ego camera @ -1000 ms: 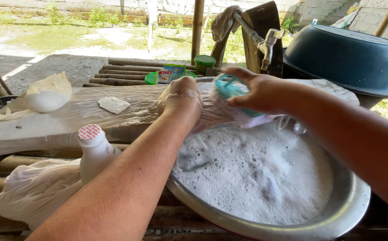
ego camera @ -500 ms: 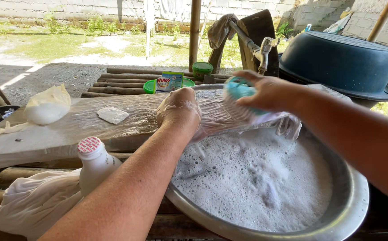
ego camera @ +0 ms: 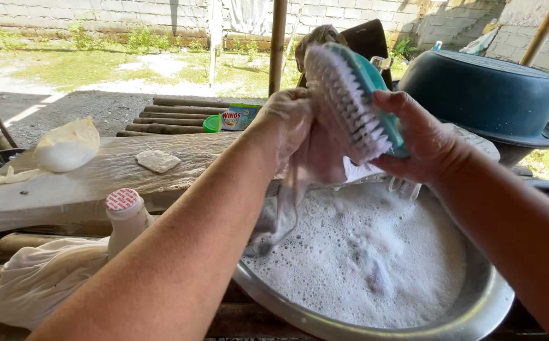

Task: The person washes clothes by scrubbing them against a wooden board with a brush, then rubbing and wringing the garments by hand in a basin of soapy water.

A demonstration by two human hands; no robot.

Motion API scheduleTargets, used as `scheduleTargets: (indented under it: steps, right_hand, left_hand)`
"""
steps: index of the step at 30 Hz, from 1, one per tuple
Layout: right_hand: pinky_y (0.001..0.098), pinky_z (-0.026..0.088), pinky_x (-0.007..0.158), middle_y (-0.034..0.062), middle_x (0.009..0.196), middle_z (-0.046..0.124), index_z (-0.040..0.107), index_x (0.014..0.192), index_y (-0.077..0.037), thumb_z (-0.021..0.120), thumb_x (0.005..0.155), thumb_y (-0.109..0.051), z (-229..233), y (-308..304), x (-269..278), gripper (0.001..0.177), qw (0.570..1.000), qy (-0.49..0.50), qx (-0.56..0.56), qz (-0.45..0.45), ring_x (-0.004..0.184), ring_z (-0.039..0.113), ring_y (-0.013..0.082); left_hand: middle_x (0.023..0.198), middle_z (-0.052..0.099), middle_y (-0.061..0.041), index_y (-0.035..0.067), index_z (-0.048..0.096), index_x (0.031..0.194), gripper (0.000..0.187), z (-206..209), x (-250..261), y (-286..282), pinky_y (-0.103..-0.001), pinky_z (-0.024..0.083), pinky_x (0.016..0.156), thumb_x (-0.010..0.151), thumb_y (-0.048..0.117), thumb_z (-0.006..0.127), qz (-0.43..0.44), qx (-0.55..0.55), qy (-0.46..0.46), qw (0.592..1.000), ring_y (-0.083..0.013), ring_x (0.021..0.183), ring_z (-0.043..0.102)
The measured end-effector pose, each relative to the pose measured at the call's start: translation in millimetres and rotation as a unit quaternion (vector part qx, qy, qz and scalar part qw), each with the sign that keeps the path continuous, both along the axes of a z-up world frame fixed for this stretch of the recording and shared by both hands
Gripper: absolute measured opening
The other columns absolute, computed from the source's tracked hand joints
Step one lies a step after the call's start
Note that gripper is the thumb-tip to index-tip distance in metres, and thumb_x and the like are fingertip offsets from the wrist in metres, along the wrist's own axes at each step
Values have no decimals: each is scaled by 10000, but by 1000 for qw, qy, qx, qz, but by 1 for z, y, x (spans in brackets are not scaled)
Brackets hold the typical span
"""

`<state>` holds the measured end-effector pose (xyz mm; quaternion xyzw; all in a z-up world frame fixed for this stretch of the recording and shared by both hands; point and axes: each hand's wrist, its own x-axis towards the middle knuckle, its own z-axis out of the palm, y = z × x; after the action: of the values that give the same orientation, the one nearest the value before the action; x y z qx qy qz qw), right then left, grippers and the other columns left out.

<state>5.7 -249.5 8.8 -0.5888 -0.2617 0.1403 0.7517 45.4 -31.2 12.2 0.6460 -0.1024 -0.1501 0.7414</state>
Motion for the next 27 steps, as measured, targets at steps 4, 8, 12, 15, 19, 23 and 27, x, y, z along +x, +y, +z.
scheduleTargets:
  steps: [4,8,12,15,19,23,27]
  right_hand:
    - [323,522,975,78,1249,747,573,1357,-143,774,722,-350,29,-50,1,698,889,-8,-236,-393,1172,715,199]
    - [379,531,975,122,1263,690,485,1422,-158,761,765,-318,72,-90,-23,730,851,-179,-283,-405,1157,674,249]
    - [427,566,892,162,1206,706,392,1497,-263,737,812,-341,76,-68,-10,770,799,-79,-374,-464,1046,684,286]
    - [464,592,829,192,1162,718,322,1553,-342,719,848,-359,68,-23,-1,809,745,-40,-489,-453,963,692,314]
    - [453,631,781,199,1172,703,266,1587,-483,723,869,-393,27,66,2,856,713,-116,-619,-309,895,705,332]
    - [424,638,774,118,1295,611,262,1519,-577,774,863,-395,-4,84,-10,852,726,-95,-637,-241,932,699,321]
    - [446,661,799,187,1271,625,296,1545,-549,756,874,-403,8,37,11,827,726,-61,-633,-263,937,705,344]
  left_hand:
    - [971,780,-82,111,701,1200,377,-33,-21,1,-343,639,764,832,55,756,-138,-17,16,990,-150,772,735]
    - [902,771,-118,72,756,1131,374,-44,-40,2,-304,600,642,772,170,801,-150,55,-18,987,-134,610,647]
    - [806,689,-99,1,724,1138,431,-44,-25,31,-364,536,598,826,267,857,3,96,32,995,-144,550,522]
    - [907,643,-6,170,664,1209,382,-34,15,26,-323,498,788,911,400,730,62,309,11,949,-137,727,603]
    - [1164,681,-100,261,366,1490,732,-51,2,41,-324,656,798,899,138,778,-23,837,-334,432,-246,976,724]
    - [1255,694,-150,141,738,1204,295,-36,-33,57,-443,564,937,968,308,678,176,606,-149,762,-298,1157,679]
    - [1230,702,-174,136,760,1160,240,-32,-42,57,-477,580,910,959,241,682,195,611,-165,750,-332,1168,673]
